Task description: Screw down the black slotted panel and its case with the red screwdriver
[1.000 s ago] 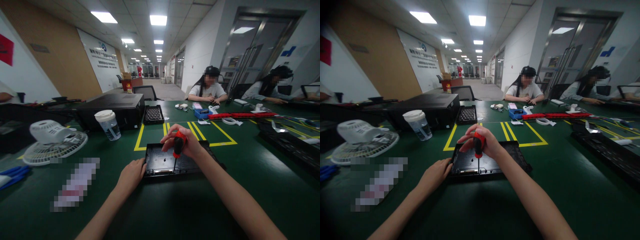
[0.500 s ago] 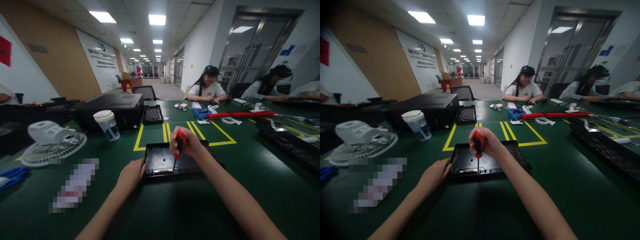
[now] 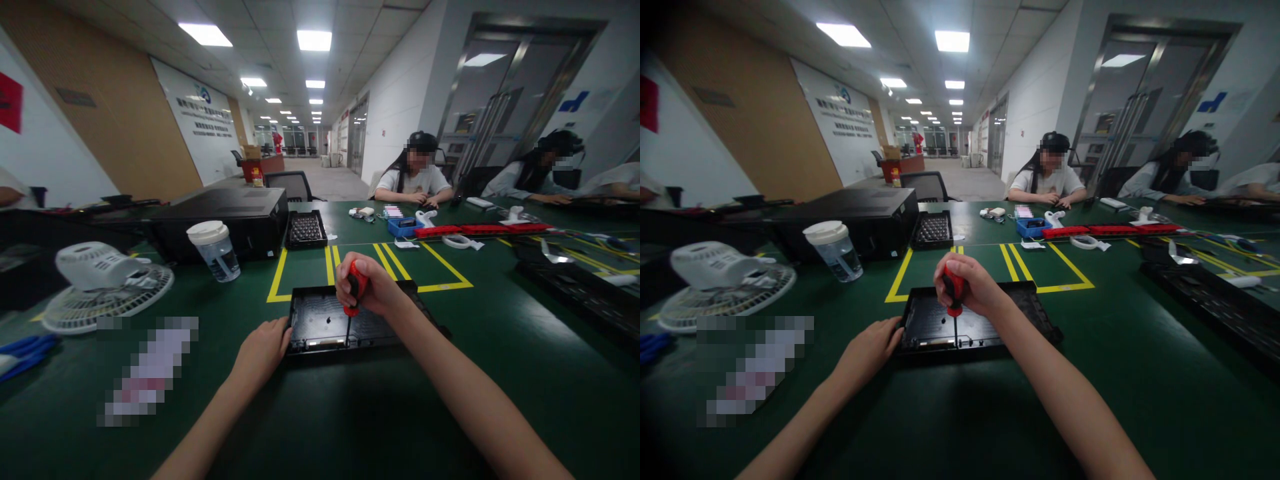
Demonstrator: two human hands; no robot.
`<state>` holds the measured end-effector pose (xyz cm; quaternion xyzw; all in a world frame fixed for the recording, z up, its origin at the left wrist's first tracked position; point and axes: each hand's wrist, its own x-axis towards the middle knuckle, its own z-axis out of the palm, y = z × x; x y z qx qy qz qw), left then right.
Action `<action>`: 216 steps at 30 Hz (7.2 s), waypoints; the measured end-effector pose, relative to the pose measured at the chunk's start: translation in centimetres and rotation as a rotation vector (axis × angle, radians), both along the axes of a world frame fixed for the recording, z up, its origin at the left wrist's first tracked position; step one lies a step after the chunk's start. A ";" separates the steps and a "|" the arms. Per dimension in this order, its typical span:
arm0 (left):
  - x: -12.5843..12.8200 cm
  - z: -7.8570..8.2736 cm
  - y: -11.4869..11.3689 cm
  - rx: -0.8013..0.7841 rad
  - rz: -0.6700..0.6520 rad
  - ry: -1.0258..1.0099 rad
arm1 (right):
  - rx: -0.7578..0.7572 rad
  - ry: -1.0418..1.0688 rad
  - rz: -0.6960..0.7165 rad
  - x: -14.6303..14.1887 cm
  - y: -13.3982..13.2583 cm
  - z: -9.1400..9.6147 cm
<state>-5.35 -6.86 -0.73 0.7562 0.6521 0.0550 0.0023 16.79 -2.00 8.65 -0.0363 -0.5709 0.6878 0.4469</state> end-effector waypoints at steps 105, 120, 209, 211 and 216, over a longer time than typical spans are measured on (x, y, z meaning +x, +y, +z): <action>0.5 0.8 -0.3 -0.021 0.027 -0.018 | -0.002 -0.418 -0.075 3.8 -1.0 3.1; 0.6 0.9 -0.4 -0.036 0.030 -0.033 | 0.097 -0.501 -0.212 3.8 -1.1 3.3; 0.8 0.9 -0.3 -0.049 0.051 -0.035 | 0.697 -0.817 -1.151 0.4 -3.1 2.7; 0.8 0.9 -0.3 -0.049 0.053 -0.035 | 0.681 -0.800 -1.034 0.5 -2.8 2.7; 0.7 0.9 -0.3 -0.038 0.044 -0.030 | 0.503 -0.614 -0.688 0.8 -1.7 2.2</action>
